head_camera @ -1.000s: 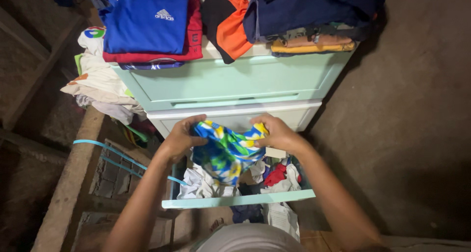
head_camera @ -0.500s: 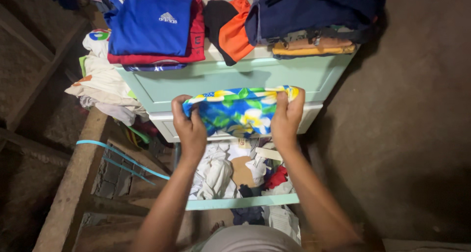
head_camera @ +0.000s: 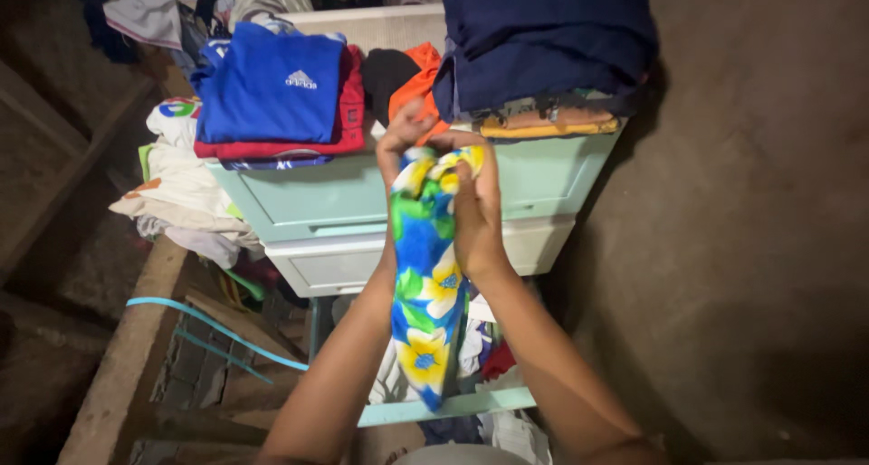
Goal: The person opens a drawer and removes various items including a floral cloth, white garments, a small photo, a box, and papers. Each item is briefly handled and placed on top of the dresser. The drawer remains open throughout the clip.
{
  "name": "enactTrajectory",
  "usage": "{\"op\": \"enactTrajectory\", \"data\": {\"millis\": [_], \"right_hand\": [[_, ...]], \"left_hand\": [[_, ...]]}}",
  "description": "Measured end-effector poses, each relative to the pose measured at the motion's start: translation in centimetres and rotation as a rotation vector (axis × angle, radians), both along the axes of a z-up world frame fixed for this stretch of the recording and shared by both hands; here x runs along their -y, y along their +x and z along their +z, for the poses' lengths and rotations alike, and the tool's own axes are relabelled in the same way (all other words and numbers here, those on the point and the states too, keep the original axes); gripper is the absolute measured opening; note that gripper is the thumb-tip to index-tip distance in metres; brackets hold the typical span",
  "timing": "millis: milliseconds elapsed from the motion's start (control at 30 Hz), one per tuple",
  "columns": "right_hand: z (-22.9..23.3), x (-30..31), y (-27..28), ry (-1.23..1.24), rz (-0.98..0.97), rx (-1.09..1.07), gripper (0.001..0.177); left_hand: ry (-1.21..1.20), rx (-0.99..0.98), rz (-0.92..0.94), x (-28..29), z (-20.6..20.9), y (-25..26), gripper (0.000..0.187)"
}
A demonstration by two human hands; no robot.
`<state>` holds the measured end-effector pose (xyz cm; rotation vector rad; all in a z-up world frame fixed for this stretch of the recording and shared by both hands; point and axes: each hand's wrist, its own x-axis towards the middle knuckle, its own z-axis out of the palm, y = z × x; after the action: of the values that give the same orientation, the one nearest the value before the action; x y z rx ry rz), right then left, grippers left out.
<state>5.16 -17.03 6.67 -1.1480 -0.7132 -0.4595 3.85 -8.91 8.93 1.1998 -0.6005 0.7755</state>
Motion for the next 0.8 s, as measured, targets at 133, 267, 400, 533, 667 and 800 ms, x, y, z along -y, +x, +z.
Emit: {"op": "enactTrajectory", "data": {"millis": [133, 267, 400, 533, 667, 800], "right_hand": [[1.8, 0.8, -0.8, 0.051, -0.065, -0.069, 0.034], [3.0, 3.4, 0.6, 0.074, -0.325, -0.146, 0.041], [3.7, 5.6, 1.7, -0.035, -0.494, -0.045, 0.023], [4.6, 6.9, 0.4, -0.105, -0.450, 0.089, 0.045], [6.3, 7.4, -0.9, -0.078, -0.312, 0.014, 0.067], [10.2, 10.5, 3.4, -0.225, -0.510, 0.144, 0.040]], "left_hand": [[0.051, -0.091, 0.166, 0.1, 0.3, 1.2, 0.076], [-0.073, -0.376, -0.277, -2.4, -0.4, 1.7, 0.044], [0.287, -0.506, -0.256, -1.7, -2.4, -0.2, 0.033], [0.163, -0.520, -0.256, -0.4, -1.6, 0.7, 0.019], [0.097, -0.451, -0.294, 0.8, 1.8, 1.9, 0.031], [0.153, -0.486, -0.489, 1.3, 6.5, 5.3, 0.055]]}}
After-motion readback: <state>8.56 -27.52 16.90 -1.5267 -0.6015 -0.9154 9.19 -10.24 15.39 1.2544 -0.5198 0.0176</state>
